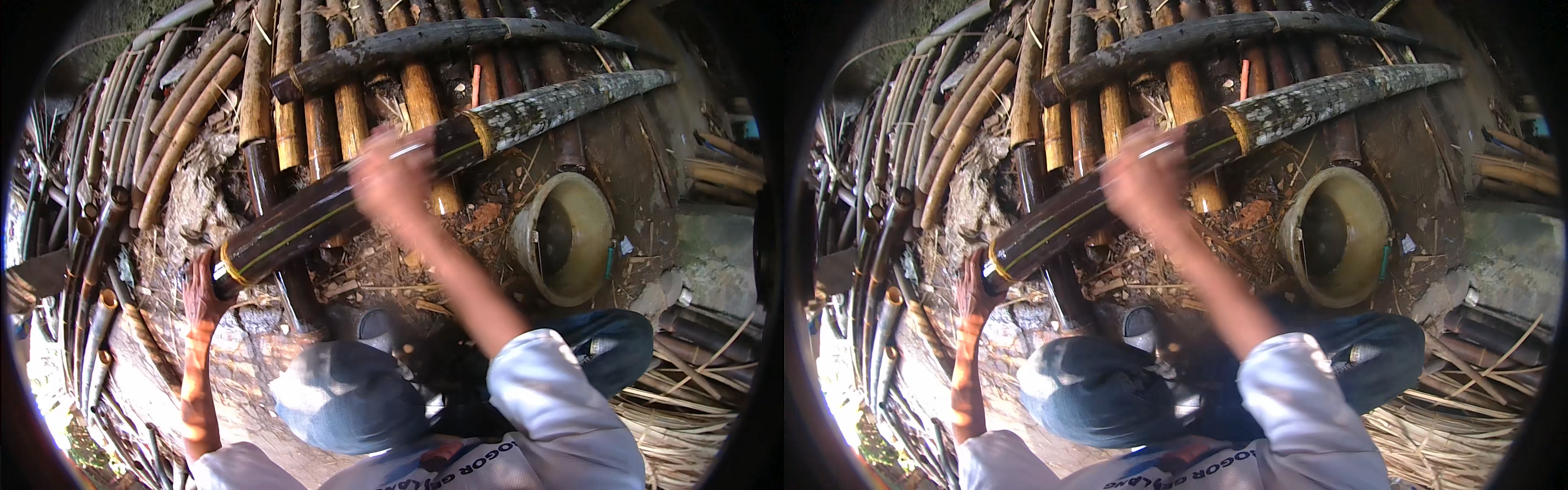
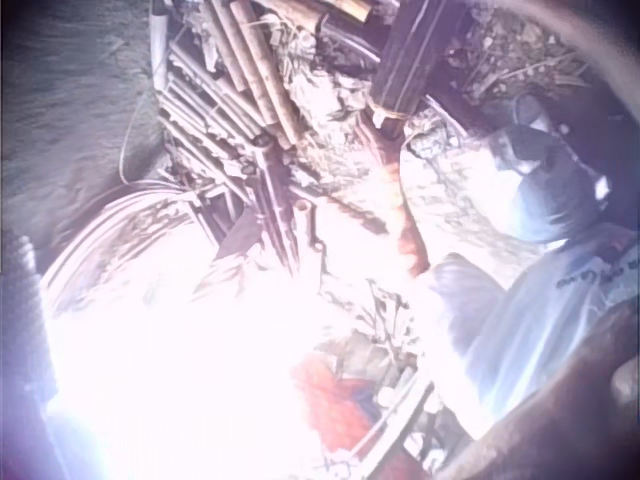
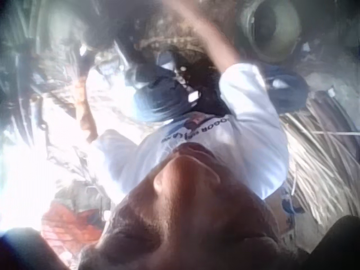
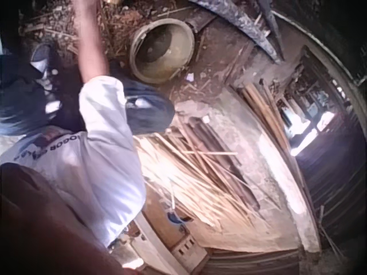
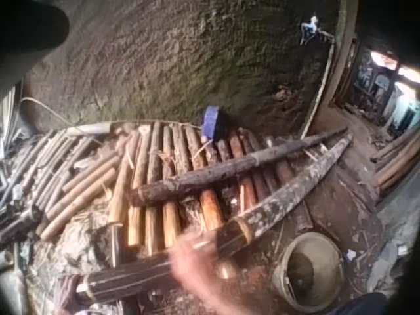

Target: The person sits on the ground and repeatedly rubs a long bamboo pole with a cloth, occasionally dipping the cloth into a bucket of liquid. The person rotates the pole to treat different sections and continues the process throughout the clip.

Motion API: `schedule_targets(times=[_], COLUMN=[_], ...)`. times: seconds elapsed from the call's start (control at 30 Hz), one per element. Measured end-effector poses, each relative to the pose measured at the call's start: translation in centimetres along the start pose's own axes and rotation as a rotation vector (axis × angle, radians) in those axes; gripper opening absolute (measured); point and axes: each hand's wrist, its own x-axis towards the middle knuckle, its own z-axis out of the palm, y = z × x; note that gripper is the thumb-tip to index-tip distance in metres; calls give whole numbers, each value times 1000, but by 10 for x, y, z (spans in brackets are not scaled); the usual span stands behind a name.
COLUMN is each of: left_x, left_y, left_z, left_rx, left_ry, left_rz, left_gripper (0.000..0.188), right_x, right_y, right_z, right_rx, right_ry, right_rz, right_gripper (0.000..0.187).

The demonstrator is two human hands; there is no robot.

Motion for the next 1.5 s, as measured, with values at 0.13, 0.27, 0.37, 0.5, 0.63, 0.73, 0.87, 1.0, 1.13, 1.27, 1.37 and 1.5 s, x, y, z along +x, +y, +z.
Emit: schedule_targets(times=[0.13, 0.27, 0.37, 0.5, 0.63, 0.73, 0.87, 1.0, 1.13, 1.27, 1.37, 1.5], left_x=[13, -1, 25, -2, 12, 4, -3, 54, 30, 48, 35, 57], left_y=[17, 12, 34, 17, 31, 33, 32, 40, -8, 12, 20, 31], left_z=[27, 48, 43, 54, 73, 70, 54, -24, -18, 11, 25, 36], left_rx=[58, 137, 173, 293, 271, 287, 181, 267, -26, 73, 191, 147], left_ry=[124, 231, 404, 556, 666, 665, 470, -102, -73, 93, 239, 471], left_rz=[47, -55, 61, 85, 108, 64, 4, -94, 42, 79, -12, 28], left_gripper=[113, 114, 101, 82, 68, 64, 92, 124, 102, 111, 114, 111], right_x=[49, 27, -8, 2, 40, 40, -24, -28, 10, 41, 33, 16], right_y=[184, 42, -66, -25, 178, 110, -91, -111, 2, 192, 83, -88], right_z=[-152, -51, 57, 11, -138, -104, 47, 94, -24, -163, -77, 41], right_rx=[-821, -383, -166, -55, -794, -495, -70, -12, 701, -892, -414, -234], right_ry=[345, -142, 45, -59, 353, 39, -173, -14, 124, 368, 46, -339], right_rz=[-153, 100, -379, 51, -79, 494, 47, -410, 687, 16, 245, -267], right_gripper=[22, 26, 24, 21, 30, 36, 36, 31, 23, 27, 24, 23])
